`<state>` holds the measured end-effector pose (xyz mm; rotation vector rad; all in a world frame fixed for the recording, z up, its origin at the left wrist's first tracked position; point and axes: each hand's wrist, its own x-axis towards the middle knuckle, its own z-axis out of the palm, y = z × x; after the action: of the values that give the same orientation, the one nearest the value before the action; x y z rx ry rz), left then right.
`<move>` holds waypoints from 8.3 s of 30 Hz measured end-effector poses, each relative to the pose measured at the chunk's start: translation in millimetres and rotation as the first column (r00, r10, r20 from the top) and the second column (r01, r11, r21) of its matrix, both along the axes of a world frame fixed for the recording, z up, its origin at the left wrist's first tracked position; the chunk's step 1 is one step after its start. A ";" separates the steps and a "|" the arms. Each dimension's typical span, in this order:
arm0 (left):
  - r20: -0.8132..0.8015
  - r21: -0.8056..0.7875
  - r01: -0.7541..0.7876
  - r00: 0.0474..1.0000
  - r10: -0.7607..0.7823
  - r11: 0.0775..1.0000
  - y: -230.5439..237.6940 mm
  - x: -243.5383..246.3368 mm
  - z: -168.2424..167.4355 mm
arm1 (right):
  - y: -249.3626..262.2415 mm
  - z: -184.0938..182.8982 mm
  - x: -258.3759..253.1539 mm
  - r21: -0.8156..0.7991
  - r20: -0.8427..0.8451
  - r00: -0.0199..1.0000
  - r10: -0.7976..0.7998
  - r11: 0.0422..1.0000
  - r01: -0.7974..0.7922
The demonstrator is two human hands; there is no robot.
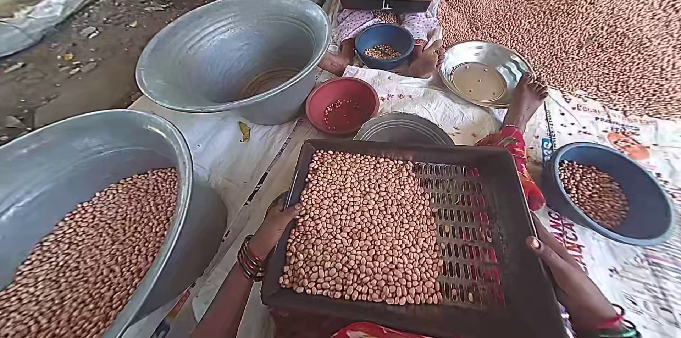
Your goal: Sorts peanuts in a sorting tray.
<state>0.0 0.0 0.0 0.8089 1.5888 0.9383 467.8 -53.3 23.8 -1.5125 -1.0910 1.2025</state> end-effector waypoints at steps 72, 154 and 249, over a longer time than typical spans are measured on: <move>-0.723 -0.639 0.436 -0.056 -0.689 0.634 119.6 82.5 70.5 | 38.8 -19.3 -60.9 -0.002 0.787 0.535 0.307 0.869 -0.495; -0.619 -0.309 0.820 0.211 -0.756 0.481 71.3 120.6 72.7 | 39.2 -27.3 -58.9 0.048 0.784 0.564 0.261 0.879 -0.475; 0.472 -0.217 0.639 0.730 -0.493 0.738 -8.4 213.9 30.3 | 26.4 19.6 -53.9 -0.539 0.802 0.147 0.578 0.808 -0.237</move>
<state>213.9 -8.4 30.3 0.7289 1.0088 0.2905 413.9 -26.9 43.4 -2.3857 -2.3996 0.6428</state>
